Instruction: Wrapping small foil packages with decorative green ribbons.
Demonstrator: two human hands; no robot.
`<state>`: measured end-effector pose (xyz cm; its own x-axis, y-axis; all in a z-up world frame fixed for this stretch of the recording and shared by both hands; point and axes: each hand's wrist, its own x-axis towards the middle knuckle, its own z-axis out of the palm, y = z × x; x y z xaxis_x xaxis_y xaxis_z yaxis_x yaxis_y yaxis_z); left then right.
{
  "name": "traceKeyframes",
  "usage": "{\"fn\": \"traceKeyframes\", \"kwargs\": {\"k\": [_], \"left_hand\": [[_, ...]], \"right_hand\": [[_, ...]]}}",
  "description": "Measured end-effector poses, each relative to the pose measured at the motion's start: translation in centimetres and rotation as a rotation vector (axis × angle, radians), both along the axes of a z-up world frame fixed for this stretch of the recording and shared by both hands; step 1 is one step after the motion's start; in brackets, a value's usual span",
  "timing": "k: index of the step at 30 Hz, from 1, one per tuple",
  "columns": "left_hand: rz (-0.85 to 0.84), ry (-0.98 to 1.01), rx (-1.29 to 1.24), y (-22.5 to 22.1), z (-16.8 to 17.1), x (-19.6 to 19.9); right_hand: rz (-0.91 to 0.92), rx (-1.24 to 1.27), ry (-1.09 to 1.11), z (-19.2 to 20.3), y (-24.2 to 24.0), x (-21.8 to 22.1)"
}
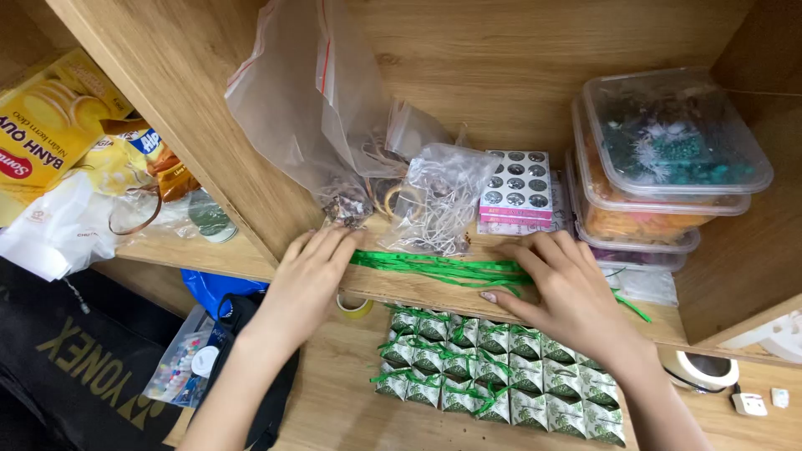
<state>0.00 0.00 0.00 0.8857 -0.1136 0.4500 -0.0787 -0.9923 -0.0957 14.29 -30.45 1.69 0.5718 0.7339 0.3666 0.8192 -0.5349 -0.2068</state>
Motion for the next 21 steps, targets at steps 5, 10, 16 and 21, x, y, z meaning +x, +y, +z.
{"fn": "traceKeyframes", "kwargs": {"k": [5, 10, 16, 21], "left_hand": [[0.022, 0.107, -0.055, 1.7, 1.1, 1.7], [0.050, 0.238, 0.011, 1.4, 3.0, 2.5], [0.050, 0.284, 0.035, 1.8, 3.5, 2.4], [0.114, 0.304, 0.062, 1.5, 3.4, 2.8]], "right_hand": [[0.111, 0.056, -0.023, -0.5, -0.5, 0.8], [0.157, 0.073, -0.021, -0.5, -0.9, 0.8], [0.205, 0.186, -0.089, -1.4, -1.1, 1.4], [0.208, 0.260, 0.031, -1.5, -1.0, 1.0]]}}
